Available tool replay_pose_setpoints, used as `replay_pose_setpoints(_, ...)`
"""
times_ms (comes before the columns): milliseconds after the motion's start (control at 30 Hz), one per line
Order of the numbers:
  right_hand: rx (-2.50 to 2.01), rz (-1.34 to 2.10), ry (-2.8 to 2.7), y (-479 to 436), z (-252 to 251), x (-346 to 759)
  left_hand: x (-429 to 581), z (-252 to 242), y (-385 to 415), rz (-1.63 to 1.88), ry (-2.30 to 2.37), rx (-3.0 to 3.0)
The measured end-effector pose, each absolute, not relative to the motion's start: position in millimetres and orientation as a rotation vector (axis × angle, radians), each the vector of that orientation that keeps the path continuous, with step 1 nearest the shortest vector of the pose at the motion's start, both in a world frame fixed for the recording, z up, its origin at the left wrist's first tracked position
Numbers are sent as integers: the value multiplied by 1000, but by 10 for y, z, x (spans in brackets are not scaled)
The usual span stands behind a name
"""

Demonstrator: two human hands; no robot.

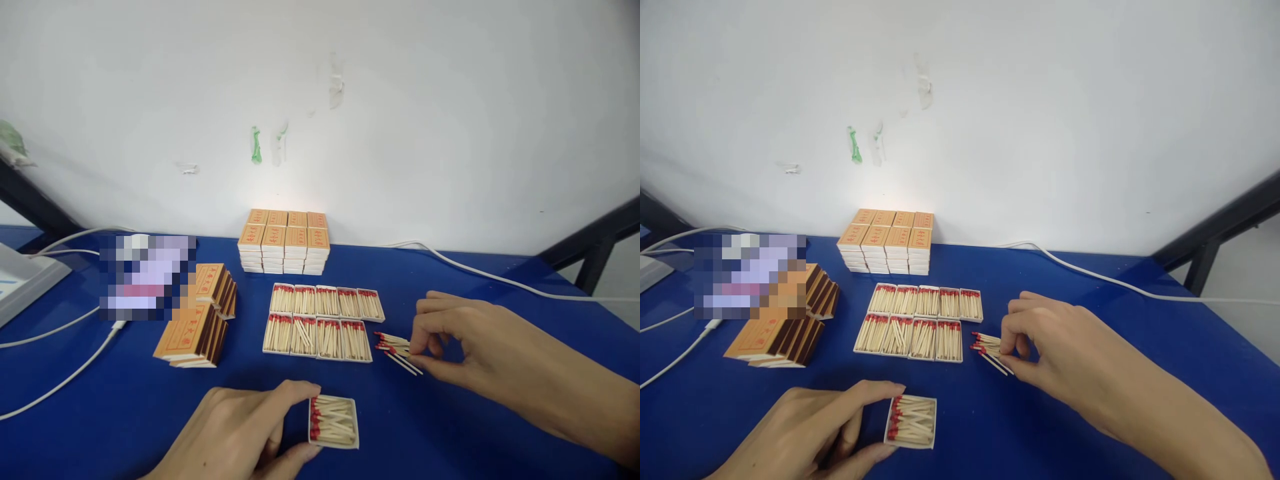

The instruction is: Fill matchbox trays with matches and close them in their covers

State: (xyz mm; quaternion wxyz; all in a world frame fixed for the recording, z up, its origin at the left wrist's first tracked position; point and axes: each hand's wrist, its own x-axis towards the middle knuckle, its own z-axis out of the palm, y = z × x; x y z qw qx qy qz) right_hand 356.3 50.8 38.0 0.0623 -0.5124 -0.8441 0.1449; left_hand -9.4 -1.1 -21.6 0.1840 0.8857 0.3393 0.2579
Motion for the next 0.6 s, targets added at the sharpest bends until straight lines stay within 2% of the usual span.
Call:
replay_pose_setpoints(133, -1456, 537, -2500, 420, 521, 3359, -87, -234, -4, 730, 962, 2508)
replay_pose_setpoints(300, -1127, 766, -2427, 197, 527, 2844, -54, -240, -4, 753, 957, 2502)
replay_pose_setpoints(600, -1116, 529, -2475, 92, 236, 2639, -69, -229, -33, 704, 968, 2454)
